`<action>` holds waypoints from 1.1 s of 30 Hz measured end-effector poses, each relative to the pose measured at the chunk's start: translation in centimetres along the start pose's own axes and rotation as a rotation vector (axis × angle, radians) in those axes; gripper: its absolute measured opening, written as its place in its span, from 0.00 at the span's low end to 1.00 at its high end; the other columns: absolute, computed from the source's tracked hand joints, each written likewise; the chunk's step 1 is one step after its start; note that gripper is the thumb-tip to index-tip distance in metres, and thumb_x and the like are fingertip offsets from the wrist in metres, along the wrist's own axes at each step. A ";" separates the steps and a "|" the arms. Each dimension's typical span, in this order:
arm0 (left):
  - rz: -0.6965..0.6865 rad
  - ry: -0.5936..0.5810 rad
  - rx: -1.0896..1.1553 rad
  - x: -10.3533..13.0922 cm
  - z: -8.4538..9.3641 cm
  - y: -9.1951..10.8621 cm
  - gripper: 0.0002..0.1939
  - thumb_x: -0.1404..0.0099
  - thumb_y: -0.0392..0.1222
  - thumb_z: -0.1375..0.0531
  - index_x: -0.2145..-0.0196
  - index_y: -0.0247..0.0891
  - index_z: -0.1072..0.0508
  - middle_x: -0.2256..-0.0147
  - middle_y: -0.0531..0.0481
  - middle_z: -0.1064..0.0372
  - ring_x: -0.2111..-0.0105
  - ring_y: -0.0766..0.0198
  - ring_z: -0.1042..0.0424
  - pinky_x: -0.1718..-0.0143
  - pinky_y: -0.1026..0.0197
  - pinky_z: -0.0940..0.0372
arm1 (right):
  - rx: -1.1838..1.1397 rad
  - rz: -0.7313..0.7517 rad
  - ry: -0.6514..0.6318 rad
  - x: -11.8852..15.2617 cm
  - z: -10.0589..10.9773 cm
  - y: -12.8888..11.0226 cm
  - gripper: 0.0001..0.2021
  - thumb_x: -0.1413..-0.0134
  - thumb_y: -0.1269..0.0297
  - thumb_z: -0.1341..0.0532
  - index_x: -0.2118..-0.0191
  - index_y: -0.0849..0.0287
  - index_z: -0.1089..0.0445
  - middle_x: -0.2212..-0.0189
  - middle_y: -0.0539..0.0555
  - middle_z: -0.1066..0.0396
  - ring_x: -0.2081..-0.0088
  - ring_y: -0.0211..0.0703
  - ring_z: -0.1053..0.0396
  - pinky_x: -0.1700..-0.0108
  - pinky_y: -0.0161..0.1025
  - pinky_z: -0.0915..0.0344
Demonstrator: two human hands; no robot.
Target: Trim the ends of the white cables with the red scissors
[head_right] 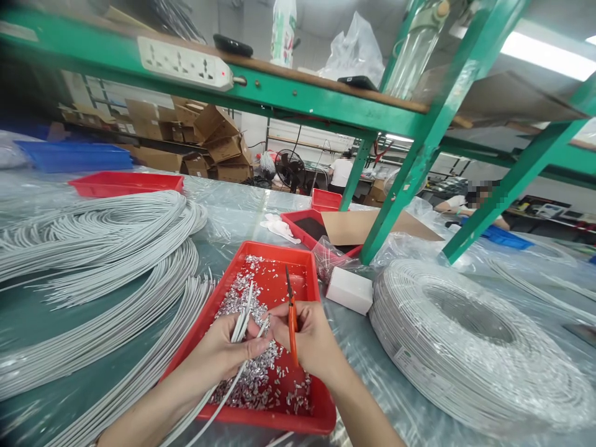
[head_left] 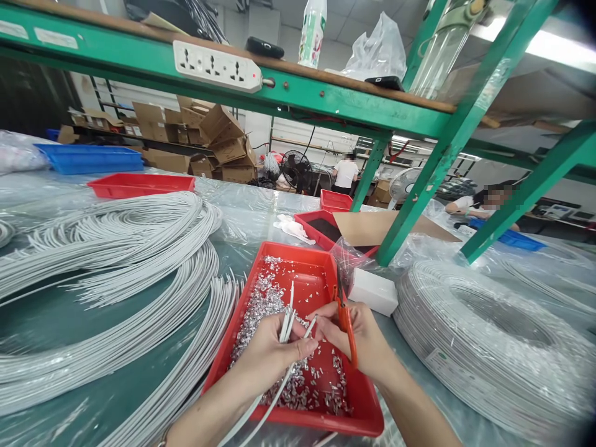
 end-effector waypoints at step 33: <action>-0.054 0.031 0.106 2.3 1.6 1.7 0.17 0.51 0.47 0.35 0.72 0.35 0.36 0.84 0.62 0.47 0.88 0.78 0.51 0.86 0.71 0.60 | -0.033 -0.200 -0.329 5.7 -2.5 0.6 0.17 0.45 0.66 0.44 0.50 0.58 0.43 0.65 0.54 0.34 0.62 0.44 0.34 0.59 0.42 0.36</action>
Point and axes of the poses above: each hand's wrist, its own x-axis away from the middle knuckle, its own z-axis out of the back of the hand, y = z × x, the point moved 9 cm from there along -x, towards the middle knuckle
